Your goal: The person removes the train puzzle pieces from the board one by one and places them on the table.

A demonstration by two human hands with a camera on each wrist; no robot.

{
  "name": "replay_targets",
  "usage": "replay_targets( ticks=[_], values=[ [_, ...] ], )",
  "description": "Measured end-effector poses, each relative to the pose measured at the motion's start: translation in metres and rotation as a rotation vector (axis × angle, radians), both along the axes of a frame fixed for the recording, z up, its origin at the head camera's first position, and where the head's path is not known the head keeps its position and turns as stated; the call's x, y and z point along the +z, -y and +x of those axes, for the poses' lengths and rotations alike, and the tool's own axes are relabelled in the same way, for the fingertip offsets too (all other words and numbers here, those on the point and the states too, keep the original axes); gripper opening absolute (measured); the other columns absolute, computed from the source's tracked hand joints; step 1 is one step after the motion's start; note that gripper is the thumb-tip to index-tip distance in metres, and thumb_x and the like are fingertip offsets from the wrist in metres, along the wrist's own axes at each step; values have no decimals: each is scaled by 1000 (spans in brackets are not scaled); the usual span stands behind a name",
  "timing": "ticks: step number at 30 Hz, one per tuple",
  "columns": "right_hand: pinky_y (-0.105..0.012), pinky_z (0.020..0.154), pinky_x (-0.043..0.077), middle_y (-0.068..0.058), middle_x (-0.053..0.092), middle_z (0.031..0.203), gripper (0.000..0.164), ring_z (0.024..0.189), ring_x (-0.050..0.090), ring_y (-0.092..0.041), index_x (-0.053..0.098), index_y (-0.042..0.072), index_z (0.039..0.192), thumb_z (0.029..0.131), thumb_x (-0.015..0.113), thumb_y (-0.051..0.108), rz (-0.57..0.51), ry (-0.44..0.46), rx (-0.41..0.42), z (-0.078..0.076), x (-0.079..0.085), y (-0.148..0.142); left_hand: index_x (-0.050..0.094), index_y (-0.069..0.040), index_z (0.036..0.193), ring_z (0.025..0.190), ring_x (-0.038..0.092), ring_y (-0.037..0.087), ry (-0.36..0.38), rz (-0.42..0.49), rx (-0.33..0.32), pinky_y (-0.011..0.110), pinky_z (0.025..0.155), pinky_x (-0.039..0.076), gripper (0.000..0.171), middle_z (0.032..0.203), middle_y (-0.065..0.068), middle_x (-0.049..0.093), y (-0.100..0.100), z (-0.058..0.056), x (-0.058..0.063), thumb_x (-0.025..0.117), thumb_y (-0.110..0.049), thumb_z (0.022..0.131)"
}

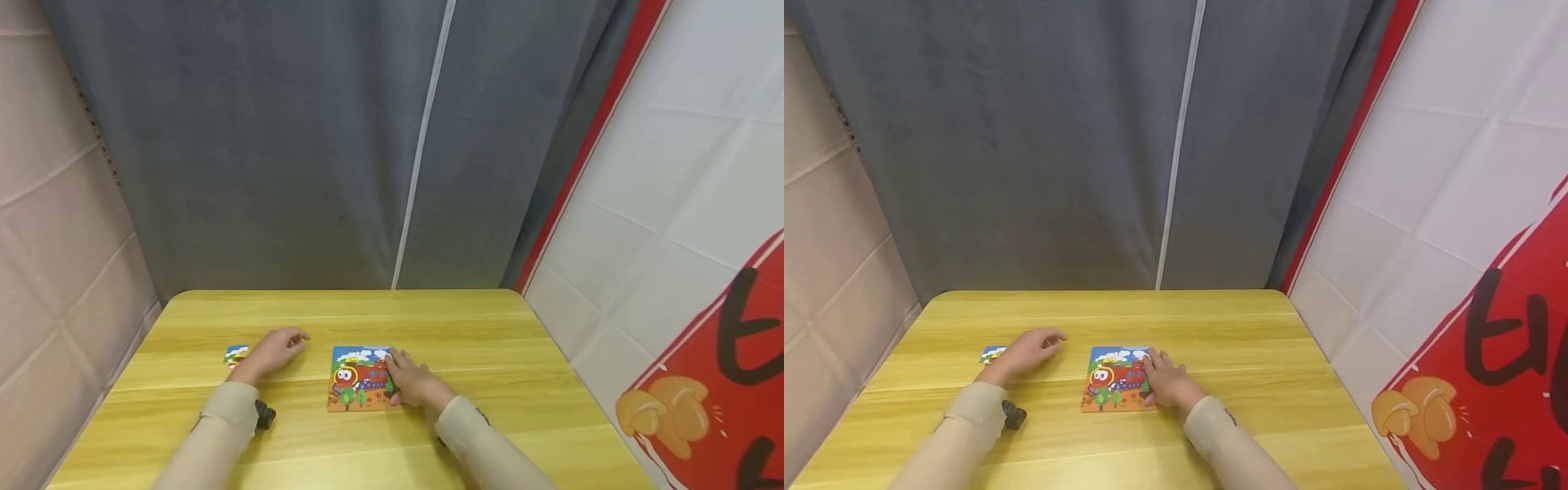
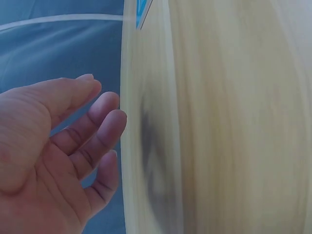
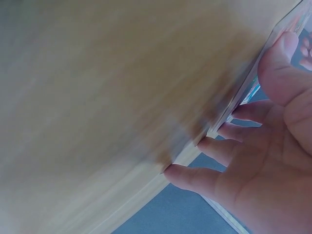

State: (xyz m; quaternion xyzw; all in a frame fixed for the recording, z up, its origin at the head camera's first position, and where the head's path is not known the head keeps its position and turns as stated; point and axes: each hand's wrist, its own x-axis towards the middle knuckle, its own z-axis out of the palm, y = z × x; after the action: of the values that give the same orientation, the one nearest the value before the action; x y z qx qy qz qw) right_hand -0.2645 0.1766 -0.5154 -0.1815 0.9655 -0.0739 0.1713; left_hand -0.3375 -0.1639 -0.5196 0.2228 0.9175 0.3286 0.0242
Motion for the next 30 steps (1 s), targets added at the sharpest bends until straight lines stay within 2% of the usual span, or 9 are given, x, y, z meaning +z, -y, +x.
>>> replay_targets(
  ticks=[14,25,30],
  values=[
    [-68,113,25,-10,2,170,98,155,7,-34,19,11,163,85,70,42,0,3,-2,0,0,1,70,-4,118,91,60,16,34,30,-36,41,82,51,21,99,2,67,-35,2,-3,62,-9,100],
    [-68,113,24,-11,3,170,101,155,7,-34,19,9,162,83,71,44,-1,-3,-1,0,1,5,71,-2,117,91,61,17,64,48,-49,41,84,53,20,100,4,68,-64,2,-3,66,-6,97],
    [-67,114,25,-10,4,170,100,155,8,-34,20,10,163,83,71,44,3,-7,-1,1,0,7,72,-3,114,94,62,20,57,17,-63,45,86,53,18,102,6,68,-74,5,-4,68,-6,96]
  ],
)
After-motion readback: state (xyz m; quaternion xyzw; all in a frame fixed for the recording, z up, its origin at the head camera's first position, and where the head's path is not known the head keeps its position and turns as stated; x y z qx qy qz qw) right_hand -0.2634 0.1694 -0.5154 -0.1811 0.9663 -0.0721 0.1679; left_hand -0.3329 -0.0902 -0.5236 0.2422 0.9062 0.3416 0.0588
